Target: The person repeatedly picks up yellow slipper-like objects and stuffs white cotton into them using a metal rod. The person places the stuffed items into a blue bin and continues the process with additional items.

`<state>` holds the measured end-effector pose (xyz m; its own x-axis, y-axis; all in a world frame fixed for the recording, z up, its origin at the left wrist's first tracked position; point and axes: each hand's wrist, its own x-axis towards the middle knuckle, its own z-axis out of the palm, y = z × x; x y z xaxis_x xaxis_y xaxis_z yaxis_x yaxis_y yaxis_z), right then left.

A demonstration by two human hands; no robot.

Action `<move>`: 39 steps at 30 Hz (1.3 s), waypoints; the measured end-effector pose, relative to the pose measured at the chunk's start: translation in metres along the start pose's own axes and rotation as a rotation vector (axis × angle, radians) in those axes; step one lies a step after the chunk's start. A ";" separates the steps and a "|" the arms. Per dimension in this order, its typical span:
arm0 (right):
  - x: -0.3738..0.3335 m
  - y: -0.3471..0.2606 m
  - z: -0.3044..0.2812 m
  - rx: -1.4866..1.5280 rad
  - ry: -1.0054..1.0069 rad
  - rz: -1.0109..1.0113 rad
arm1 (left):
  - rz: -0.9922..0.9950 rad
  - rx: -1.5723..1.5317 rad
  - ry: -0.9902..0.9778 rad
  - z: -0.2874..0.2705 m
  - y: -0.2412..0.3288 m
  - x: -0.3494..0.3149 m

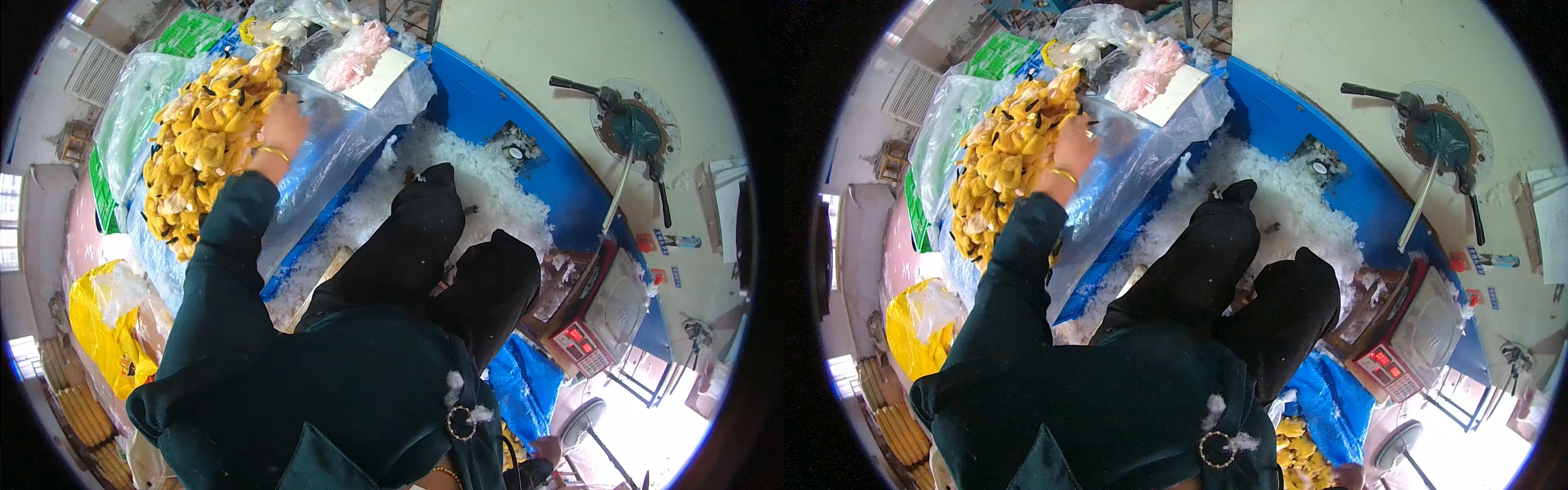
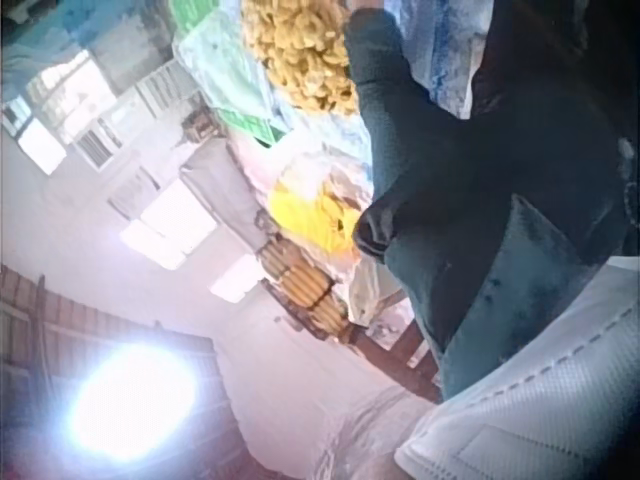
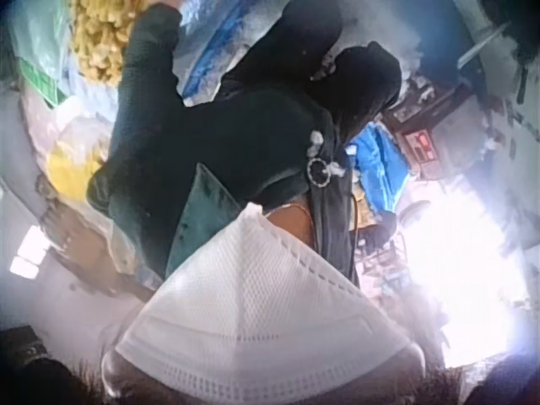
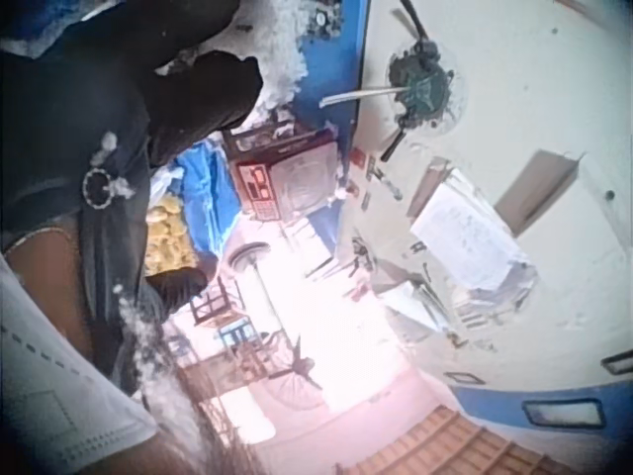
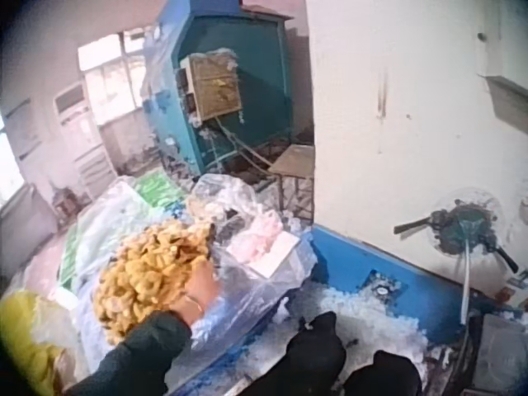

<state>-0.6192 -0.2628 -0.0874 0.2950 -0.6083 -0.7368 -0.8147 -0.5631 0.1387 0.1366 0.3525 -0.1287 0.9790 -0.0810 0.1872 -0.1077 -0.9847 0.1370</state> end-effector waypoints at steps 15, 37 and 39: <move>0.010 -0.415 -0.138 0.590 0.345 -0.913 | 0.146 -0.903 -0.156 -0.047 0.056 -0.014; -0.051 -0.487 -0.186 0.422 0.319 -1.477 | 0.437 -1.336 -1.579 -0.080 0.250 -0.100; -0.049 -0.482 -0.185 0.411 0.390 -1.512 | 0.472 -1.315 -1.528 -0.080 0.257 -0.106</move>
<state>-0.1485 -0.0649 0.0042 0.9617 0.2015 0.1860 0.2717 -0.6078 -0.7462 -0.0088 0.1205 -0.0361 0.0934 -0.9563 -0.2772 0.3080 -0.2370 0.9214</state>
